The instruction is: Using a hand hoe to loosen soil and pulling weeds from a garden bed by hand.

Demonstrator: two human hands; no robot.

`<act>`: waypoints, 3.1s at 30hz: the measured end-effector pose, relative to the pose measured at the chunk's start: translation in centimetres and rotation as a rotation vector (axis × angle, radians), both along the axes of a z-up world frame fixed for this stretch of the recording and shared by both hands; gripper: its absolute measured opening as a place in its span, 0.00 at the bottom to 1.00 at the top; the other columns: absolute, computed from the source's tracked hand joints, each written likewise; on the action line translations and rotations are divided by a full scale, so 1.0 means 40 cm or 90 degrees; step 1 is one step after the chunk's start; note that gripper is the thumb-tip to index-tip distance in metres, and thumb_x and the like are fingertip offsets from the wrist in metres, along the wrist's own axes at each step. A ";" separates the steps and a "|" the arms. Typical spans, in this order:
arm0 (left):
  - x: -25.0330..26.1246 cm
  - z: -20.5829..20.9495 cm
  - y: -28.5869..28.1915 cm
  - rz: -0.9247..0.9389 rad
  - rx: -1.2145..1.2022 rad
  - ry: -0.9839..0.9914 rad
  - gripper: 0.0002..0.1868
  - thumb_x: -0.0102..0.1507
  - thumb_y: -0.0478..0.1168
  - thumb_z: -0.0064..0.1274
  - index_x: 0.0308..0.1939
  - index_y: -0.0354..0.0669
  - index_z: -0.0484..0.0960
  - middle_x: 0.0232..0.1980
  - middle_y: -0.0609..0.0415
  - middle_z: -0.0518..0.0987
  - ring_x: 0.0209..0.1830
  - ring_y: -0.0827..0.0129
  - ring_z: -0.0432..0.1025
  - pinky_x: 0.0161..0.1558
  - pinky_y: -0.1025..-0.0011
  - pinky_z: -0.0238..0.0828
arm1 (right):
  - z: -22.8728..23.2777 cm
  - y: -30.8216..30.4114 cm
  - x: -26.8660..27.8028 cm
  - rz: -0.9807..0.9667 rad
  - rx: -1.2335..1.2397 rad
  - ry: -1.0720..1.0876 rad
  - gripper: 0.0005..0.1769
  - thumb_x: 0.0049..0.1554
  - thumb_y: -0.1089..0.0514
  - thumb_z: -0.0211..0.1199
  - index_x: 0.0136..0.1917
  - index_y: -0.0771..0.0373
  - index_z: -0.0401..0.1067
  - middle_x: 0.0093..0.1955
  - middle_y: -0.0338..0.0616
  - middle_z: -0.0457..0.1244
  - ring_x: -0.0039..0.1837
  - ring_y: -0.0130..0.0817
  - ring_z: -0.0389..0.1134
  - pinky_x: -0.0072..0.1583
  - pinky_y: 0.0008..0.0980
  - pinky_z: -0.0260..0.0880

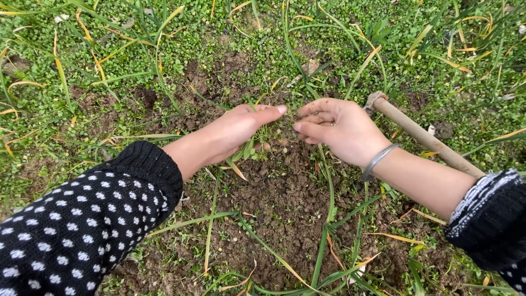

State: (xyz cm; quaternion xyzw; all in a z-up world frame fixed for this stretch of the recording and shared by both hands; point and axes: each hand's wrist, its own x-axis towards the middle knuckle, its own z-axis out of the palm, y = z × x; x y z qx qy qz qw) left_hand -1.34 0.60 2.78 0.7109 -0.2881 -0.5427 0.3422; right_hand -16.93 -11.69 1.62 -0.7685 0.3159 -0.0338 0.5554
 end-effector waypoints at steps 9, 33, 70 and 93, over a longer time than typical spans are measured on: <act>0.013 -0.021 0.002 0.078 -0.051 0.169 0.43 0.70 0.62 0.28 0.80 0.35 0.43 0.82 0.32 0.38 0.82 0.39 0.35 0.75 0.40 0.34 | -0.003 -0.056 0.001 -0.069 -0.014 -0.100 0.09 0.60 0.69 0.56 0.53 0.68 0.74 0.45 0.48 0.68 0.48 0.29 0.72 0.52 0.24 0.79; -0.013 -0.005 -0.005 -0.004 -0.193 0.255 0.45 0.70 0.63 0.19 0.74 0.22 0.53 0.76 0.27 0.60 0.76 0.37 0.57 0.72 0.46 0.57 | 0.065 -0.096 -0.041 -0.164 0.103 0.019 0.26 0.58 0.62 0.61 0.68 0.74 0.64 0.65 0.60 0.64 0.64 0.49 0.69 0.65 0.45 0.69; -0.832 -0.295 -0.200 -0.521 0.240 0.345 0.33 0.69 0.56 0.30 0.74 0.45 0.63 0.70 0.47 0.74 0.64 0.61 0.73 0.65 0.60 0.69 | -0.138 0.027 -1.084 -0.351 0.162 0.599 0.11 0.56 0.49 0.71 0.43 0.59 0.79 0.33 0.41 0.65 0.32 0.32 0.54 0.39 0.30 0.59; -0.796 -0.244 -0.224 -0.509 0.207 0.302 0.31 0.71 0.56 0.27 0.68 0.43 0.72 0.68 0.47 0.76 0.64 0.60 0.74 0.65 0.62 0.69 | -0.134 0.011 -1.094 -0.192 -0.006 0.661 0.21 0.58 0.52 0.61 0.65 0.37 0.74 0.63 0.32 0.72 0.62 0.31 0.76 0.71 0.35 0.72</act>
